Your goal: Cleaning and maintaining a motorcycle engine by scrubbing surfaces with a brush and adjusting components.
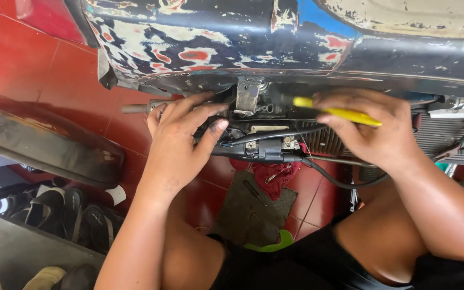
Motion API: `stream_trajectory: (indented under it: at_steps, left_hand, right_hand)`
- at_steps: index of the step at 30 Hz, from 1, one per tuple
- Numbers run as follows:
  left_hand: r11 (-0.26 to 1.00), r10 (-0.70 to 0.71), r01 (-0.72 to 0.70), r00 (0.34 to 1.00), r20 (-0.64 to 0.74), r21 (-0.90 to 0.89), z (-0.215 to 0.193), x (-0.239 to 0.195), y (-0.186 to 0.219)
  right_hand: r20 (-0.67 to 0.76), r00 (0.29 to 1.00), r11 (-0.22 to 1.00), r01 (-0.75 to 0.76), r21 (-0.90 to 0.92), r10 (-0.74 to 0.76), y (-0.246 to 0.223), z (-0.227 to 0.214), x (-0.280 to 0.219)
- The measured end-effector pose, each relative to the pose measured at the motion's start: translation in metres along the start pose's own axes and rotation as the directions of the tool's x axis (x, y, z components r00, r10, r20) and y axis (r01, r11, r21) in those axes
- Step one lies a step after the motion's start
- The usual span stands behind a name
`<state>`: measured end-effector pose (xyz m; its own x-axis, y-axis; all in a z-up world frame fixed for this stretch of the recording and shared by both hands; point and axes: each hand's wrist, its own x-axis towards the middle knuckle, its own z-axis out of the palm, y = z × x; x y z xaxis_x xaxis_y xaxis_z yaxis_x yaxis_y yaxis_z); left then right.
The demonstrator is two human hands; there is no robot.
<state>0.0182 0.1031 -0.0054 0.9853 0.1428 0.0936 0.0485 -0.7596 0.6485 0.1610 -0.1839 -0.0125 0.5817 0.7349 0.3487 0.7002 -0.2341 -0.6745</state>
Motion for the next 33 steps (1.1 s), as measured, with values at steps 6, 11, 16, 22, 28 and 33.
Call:
stream_trajectory:
  at_steps: [6,11,16,22,28,33]
  left_hand:
    - [1.000,0.009,-0.009,1.000,0.013,-0.002,0.000,0.000,0.003]
    - [1.000,0.018,-0.018,1.000,0.003,0.001,0.002,-0.001,0.002]
    - [1.000,-0.001,0.001,1.000,0.011,0.006,0.004,-0.004,0.002]
    - [0.999,-0.019,0.019,1.000,0.007,0.029,0.006,-0.003,0.006]
    - [1.000,-0.008,0.008,1.000,0.016,0.013,0.006,-0.004,0.008]
    - [1.000,0.024,-0.023,1.000,-0.015,0.016,0.006,-0.005,0.011]
  right_hand:
    - [-0.056,0.938,0.840,0.279,-0.466,-0.342,0.004,0.012,-0.019]
    - [0.046,0.997,0.998,-0.057,0.013,0.056,-0.019,0.008,0.000]
    - [-0.095,0.993,0.996,-0.065,0.060,0.070,0.000,0.010,-0.001]
    - [-0.004,1.000,0.952,-0.016,-0.307,0.016,-0.029,0.005,0.009]
    - [0.020,0.997,0.972,0.078,-0.222,-0.076,-0.011,0.016,0.007]
    - [-0.091,0.994,0.998,0.052,-0.026,-0.055,-0.003,0.016,0.007]
